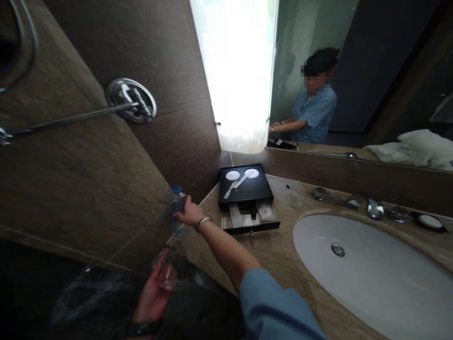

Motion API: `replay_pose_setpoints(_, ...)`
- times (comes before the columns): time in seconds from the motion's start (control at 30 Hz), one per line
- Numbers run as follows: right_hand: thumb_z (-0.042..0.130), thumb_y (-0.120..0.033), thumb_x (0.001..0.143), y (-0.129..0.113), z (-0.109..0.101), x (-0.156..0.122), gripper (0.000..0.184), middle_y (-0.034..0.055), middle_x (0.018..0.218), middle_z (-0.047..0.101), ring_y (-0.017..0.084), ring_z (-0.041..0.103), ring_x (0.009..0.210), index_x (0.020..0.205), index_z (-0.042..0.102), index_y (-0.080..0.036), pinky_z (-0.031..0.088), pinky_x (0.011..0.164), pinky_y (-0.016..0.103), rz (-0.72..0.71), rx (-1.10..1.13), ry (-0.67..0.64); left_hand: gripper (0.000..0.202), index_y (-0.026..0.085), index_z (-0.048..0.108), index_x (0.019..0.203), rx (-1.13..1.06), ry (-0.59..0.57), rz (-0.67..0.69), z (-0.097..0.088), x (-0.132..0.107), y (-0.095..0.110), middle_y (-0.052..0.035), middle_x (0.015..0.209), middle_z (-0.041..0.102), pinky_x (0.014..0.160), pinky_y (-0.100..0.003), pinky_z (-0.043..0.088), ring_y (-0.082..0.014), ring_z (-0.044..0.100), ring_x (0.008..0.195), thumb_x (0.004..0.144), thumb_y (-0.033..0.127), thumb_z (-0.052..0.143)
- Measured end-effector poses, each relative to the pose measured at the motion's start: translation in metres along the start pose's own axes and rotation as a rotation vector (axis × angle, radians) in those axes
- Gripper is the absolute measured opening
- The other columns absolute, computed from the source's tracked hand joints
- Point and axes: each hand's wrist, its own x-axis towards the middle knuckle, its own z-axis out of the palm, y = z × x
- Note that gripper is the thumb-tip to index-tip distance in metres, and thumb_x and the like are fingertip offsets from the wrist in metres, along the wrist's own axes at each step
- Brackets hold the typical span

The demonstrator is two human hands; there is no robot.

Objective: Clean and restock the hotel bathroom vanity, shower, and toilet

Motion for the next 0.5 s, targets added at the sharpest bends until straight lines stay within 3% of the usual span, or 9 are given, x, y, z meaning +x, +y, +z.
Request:
replay_pose_setpoints(0.1, 0.054, -0.056, 0.098, 0.01, -0.027, 0.0, 0.064, 0.0166, 0.127, 0.07, 0.028, 0.067, 0.116, 0.146, 0.046, -0.014, 0.055, 0.09, 0.036, -0.069, -0.191, 0.043, 0.032, 0.029, 0.066, 0.12, -0.019, 0.022, -0.008, -0.008, -0.003, -0.005, 0.0088, 0.052, 0.041, 0.031, -0.01, 0.028, -0.0046, 0.038, 0.031, 0.103, 0.014, 0.043)
replay_pose_setpoints(0.2, 0.055, -0.039, 0.101, 0.039, -0.072, 0.004, 0.033, 0.0082, 0.141, 0.063, 0.025, 0.055, 0.131, 0.127, 0.065, -0.023, 0.05, 0.101, 0.034, -0.134, -0.322, 0.086, 0.029, 0.028, 0.067, 0.116, -0.03, 0.04, -0.018, -0.013, -0.005, -0.008, 0.0088, 0.053, 0.04, 0.032, -0.01, 0.028, -0.0041, 0.038, 0.032, 0.103, 0.016, 0.044)
replay_pose_setpoints(0.3, 0.057, -0.025, 0.098, 0.086, -0.119, 0.007, 0.03, 0.0092, 0.143, 0.06, 0.029, 0.048, 0.135, 0.125, 0.069, -0.022, 0.046, 0.105, 0.04, -0.073, -0.4, 0.111, 0.028, 0.027, 0.067, 0.115, -0.045, 0.054, -0.021, -0.017, -0.007, -0.01, 0.0087, 0.054, 0.039, 0.032, -0.01, 0.027, -0.0039, 0.038, 0.032, 0.103, 0.016, 0.044)
replay_pose_setpoints(0.37, 0.059, -0.028, 0.098, 0.118, -0.137, 0.004, 0.032, 0.0139, 0.14, 0.062, 0.034, 0.048, 0.134, 0.127, 0.07, -0.02, 0.046, 0.104, 0.044, -0.017, -0.449, 0.106, 0.029, 0.026, 0.067, 0.116, -0.052, 0.055, -0.021, -0.019, -0.007, -0.012, 0.0086, 0.054, 0.038, 0.033, -0.011, 0.027, -0.0042, 0.038, 0.032, 0.102, 0.015, 0.044)
replay_pose_setpoints(0.5, 0.06, -0.043, 0.098, 0.151, -0.129, -0.007, 0.041, 0.0141, 0.143, 0.057, 0.034, 0.049, 0.132, 0.134, 0.066, -0.024, 0.045, 0.105, 0.043, -0.024, -0.506, 0.085, 0.03, 0.026, 0.066, 0.119, -0.037, 0.085, -0.024, -0.016, -0.008, -0.017, 0.0086, 0.054, 0.038, 0.033, -0.011, 0.025, -0.0043, 0.037, 0.032, 0.101, 0.013, 0.045)
